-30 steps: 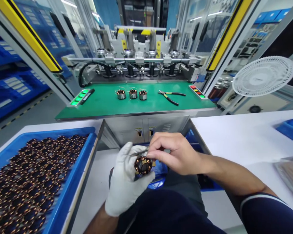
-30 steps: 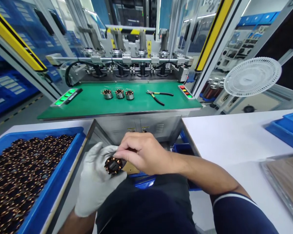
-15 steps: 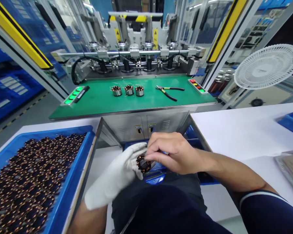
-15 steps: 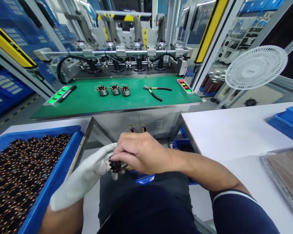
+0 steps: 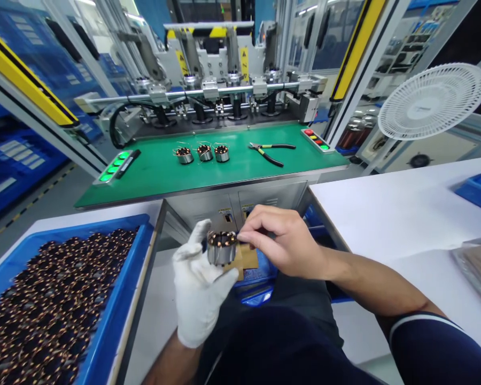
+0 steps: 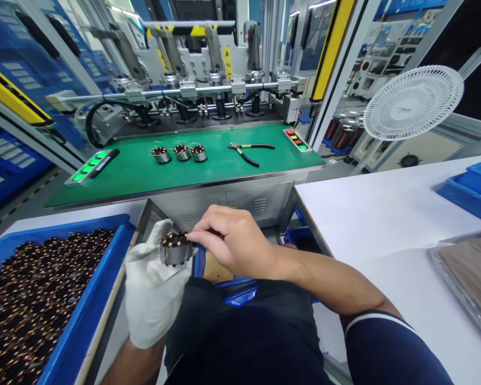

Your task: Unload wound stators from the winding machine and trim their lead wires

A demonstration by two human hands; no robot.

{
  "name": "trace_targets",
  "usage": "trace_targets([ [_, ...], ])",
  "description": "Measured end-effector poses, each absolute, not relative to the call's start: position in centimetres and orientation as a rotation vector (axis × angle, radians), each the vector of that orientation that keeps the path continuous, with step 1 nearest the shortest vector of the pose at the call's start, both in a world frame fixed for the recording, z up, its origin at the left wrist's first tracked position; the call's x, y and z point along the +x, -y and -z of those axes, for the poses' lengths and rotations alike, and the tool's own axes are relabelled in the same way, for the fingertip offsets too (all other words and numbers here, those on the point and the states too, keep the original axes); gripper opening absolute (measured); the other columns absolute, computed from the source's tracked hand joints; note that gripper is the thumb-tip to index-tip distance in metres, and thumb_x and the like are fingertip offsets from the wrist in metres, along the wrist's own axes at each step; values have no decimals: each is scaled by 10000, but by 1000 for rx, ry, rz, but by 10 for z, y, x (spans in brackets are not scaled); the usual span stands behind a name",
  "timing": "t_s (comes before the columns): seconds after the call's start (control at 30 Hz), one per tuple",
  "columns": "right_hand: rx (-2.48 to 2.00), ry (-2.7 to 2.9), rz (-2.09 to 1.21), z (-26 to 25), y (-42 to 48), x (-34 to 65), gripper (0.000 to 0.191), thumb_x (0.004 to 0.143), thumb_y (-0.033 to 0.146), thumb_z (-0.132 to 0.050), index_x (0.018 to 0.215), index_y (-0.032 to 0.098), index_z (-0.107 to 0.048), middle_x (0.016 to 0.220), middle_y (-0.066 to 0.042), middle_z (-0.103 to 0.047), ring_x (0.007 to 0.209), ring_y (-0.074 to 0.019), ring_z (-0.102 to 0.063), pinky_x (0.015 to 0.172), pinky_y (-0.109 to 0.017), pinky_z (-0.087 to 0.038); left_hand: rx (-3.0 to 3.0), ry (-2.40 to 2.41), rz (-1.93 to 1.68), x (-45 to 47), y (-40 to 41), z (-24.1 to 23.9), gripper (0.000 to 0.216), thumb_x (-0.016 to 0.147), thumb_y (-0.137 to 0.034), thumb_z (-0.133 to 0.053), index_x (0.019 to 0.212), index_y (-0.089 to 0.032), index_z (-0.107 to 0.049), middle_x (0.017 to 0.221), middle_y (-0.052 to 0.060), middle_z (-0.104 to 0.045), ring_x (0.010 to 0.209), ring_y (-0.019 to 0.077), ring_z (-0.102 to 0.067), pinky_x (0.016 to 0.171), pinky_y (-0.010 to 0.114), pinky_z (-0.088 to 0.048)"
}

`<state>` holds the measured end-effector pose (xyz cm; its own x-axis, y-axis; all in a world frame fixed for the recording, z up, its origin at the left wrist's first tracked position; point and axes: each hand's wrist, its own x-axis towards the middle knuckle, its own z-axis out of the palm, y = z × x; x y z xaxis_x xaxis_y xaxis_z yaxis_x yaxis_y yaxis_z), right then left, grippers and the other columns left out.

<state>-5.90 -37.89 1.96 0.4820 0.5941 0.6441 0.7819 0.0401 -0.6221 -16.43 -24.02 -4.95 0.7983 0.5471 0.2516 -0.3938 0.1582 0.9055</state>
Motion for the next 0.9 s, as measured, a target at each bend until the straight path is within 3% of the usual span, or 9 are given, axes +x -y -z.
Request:
trace_targets([
  [0.1,-1512,1264,116,-20,377,-55,171,935,160,-648,769,119,-644,742,-28,-653,683,-88,-601,643,-206,-503,1389,-102,-653,-169,239,51,681,584,-133,-916,1120,-297,-530,1462,39,-564,1201,212,-661,888,275,-608],
  [0.27,-1466,1396,69,-20,378,-49,155,937,156,-648,787,119,-648,747,-28,-653,690,-89,-604,654,-203,-507,1741,68,-327,-176,220,35,383,685,-251,-864,1031,-230,-700,1315,97,-680,1207,306,-663,973,409,-594],
  [0.4,-1483,1452,66,-20,381,-49,135,937,144,-647,808,109,-661,779,-44,-665,723,-94,-611,681,-204,-517,1967,133,-313,-174,210,25,215,737,-227,-824,935,-269,-750,1167,50,-742,1057,257,-721,892,374,-617],
  [0.57,-1478,1398,87,-18,380,-55,111,921,135,-668,817,97,-672,782,-53,-664,733,-103,-613,689,-217,-521,1696,48,-554,-172,220,35,471,652,-120,-874,1036,-303,-672,1117,-26,-747,985,170,-740,814,240,-629],
  [0.67,-1467,1391,120,-14,380,-57,113,921,120,-660,810,96,-663,768,-54,-658,727,-105,-612,684,-221,-526,1643,151,-711,-174,223,45,632,682,-73,-848,1218,-336,-640,1210,-17,-699,1087,142,-703,911,224,-603],
  [0.77,-1477,1424,239,-10,385,-58,49,921,127,-660,915,82,-678,859,-91,-670,818,-131,-638,747,-249,-555,1796,268,-817,-175,221,49,583,729,-35,-805,1226,-308,-665,1278,12,-639,1191,124,-633,1021,217,-540],
  [0.9,-1605,1415,429,1,395,-63,225,907,104,-650,1131,80,-658,1042,-150,-639,971,-182,-633,814,-327,-570,1814,205,-933,-172,215,48,594,744,-14,-787,1249,-292,-645,1250,27,-638,1202,117,-613,1017,211,-532],
])
